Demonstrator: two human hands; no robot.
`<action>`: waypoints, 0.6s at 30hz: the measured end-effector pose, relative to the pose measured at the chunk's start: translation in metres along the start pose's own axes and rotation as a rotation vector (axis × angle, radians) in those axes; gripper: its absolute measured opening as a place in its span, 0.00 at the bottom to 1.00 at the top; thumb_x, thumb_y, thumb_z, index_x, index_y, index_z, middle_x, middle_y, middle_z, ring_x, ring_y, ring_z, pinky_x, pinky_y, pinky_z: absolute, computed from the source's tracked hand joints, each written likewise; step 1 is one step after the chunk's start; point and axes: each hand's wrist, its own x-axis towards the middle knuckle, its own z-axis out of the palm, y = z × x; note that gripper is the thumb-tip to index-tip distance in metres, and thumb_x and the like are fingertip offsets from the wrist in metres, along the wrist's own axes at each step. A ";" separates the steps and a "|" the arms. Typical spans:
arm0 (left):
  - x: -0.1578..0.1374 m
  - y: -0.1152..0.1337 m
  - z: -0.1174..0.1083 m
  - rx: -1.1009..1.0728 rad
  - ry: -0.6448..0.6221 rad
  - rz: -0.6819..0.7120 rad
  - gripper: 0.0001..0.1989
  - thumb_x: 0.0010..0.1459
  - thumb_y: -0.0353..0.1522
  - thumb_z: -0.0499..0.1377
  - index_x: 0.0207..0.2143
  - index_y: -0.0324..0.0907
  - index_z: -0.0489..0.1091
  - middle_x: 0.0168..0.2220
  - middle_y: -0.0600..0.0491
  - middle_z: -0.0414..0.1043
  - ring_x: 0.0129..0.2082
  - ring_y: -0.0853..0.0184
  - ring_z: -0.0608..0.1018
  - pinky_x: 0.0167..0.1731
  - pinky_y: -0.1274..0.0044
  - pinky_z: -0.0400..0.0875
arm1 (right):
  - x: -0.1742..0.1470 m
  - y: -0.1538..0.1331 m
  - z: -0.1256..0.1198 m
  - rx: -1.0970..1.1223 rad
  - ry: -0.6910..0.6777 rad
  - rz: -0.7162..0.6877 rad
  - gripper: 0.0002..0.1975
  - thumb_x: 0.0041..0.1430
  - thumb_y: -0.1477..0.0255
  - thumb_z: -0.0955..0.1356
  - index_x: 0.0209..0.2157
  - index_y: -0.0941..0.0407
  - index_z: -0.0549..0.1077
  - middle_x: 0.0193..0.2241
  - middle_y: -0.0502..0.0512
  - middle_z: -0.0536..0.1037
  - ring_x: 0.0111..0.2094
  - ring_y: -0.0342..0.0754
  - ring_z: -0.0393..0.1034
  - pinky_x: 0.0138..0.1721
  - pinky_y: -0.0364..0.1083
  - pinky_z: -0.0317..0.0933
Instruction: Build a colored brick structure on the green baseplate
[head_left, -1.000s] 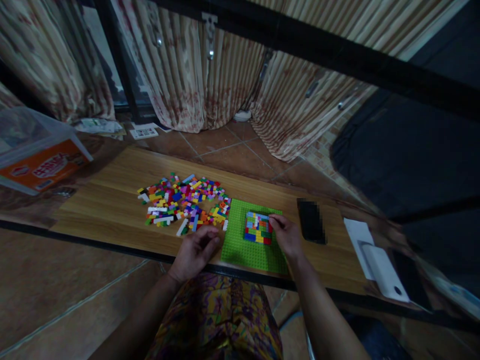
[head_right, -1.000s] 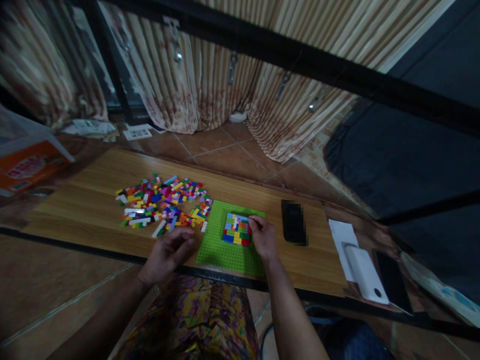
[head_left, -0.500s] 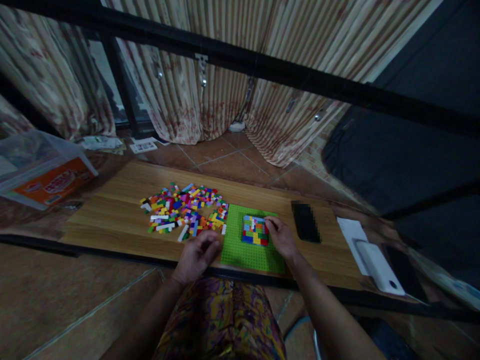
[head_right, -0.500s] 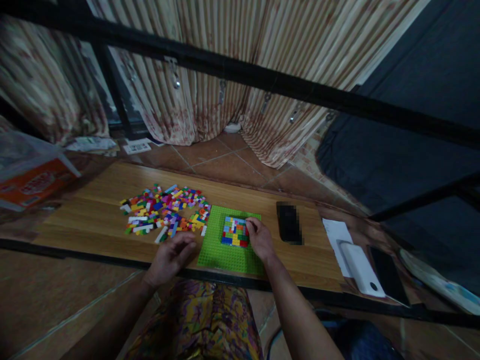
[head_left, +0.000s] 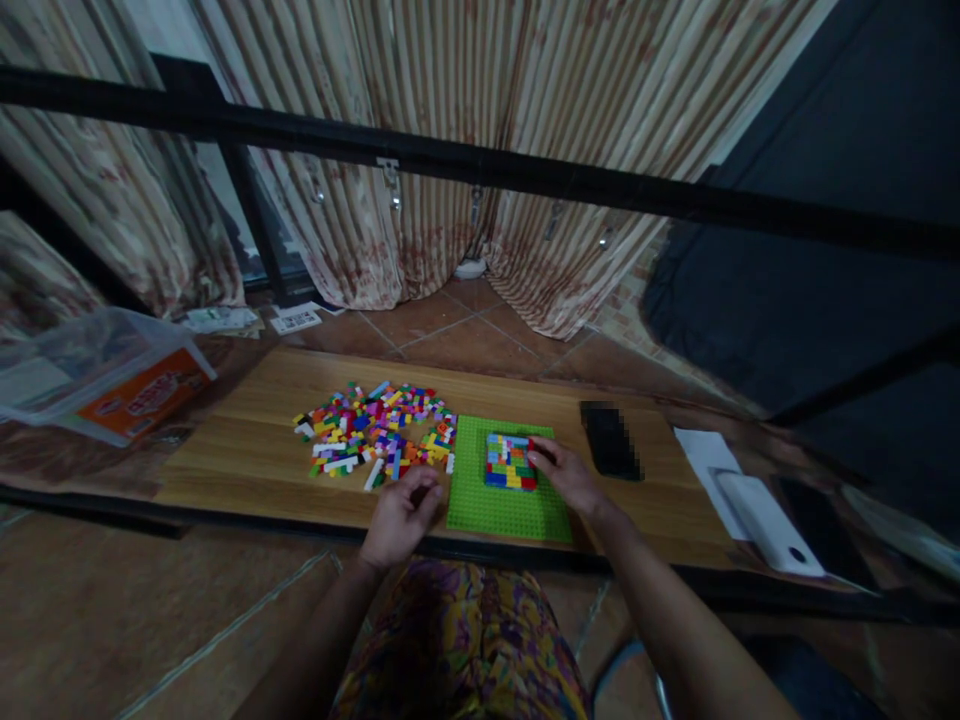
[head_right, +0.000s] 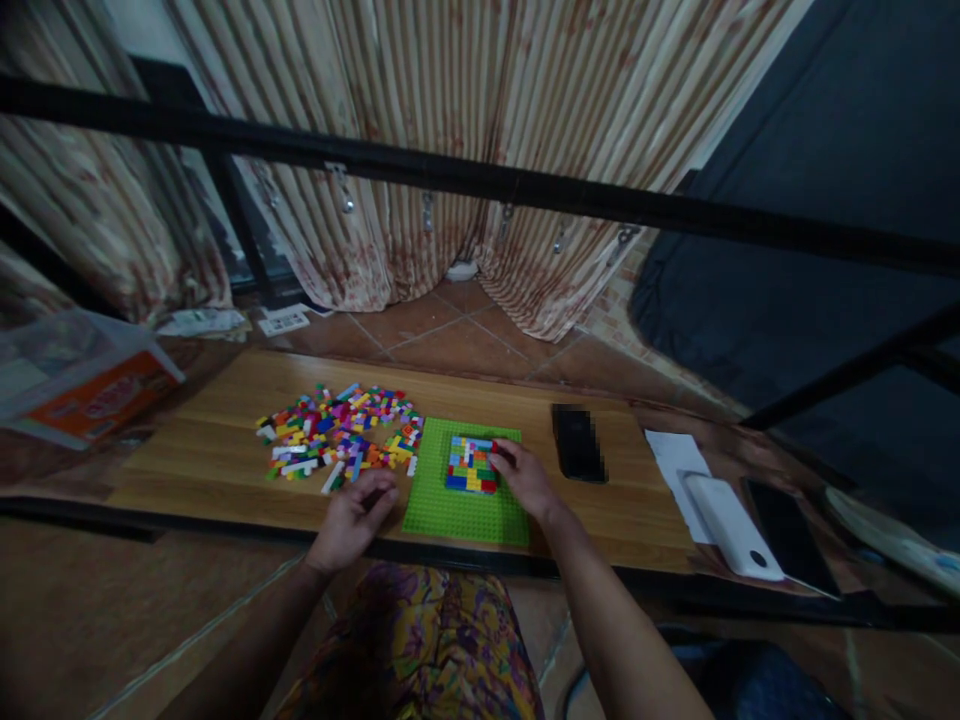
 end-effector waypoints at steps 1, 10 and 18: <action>0.000 0.000 0.001 0.013 0.000 0.001 0.10 0.59 0.37 0.57 0.41 0.42 0.70 0.36 0.52 0.76 0.37 0.65 0.78 0.39 0.75 0.72 | 0.000 0.000 0.002 -0.014 0.016 -0.005 0.15 0.54 0.61 0.67 0.40 0.52 0.77 0.38 0.52 0.81 0.40 0.50 0.74 0.46 0.51 0.66; 0.000 0.007 0.007 0.155 -0.002 0.066 0.07 0.61 0.33 0.53 0.39 0.43 0.69 0.35 0.53 0.77 0.37 0.67 0.78 0.39 0.76 0.71 | -0.001 0.004 0.009 -0.147 0.129 0.011 0.18 0.55 0.61 0.66 0.44 0.54 0.76 0.42 0.58 0.80 0.43 0.52 0.74 0.49 0.53 0.64; 0.013 0.022 0.003 0.376 0.004 0.087 0.10 0.59 0.27 0.51 0.39 0.42 0.71 0.38 0.51 0.77 0.40 0.66 0.78 0.43 0.76 0.70 | -0.011 0.015 -0.013 -0.228 0.331 -0.082 0.22 0.60 0.56 0.60 0.41 0.57 0.76 0.39 0.61 0.80 0.39 0.54 0.74 0.43 0.51 0.66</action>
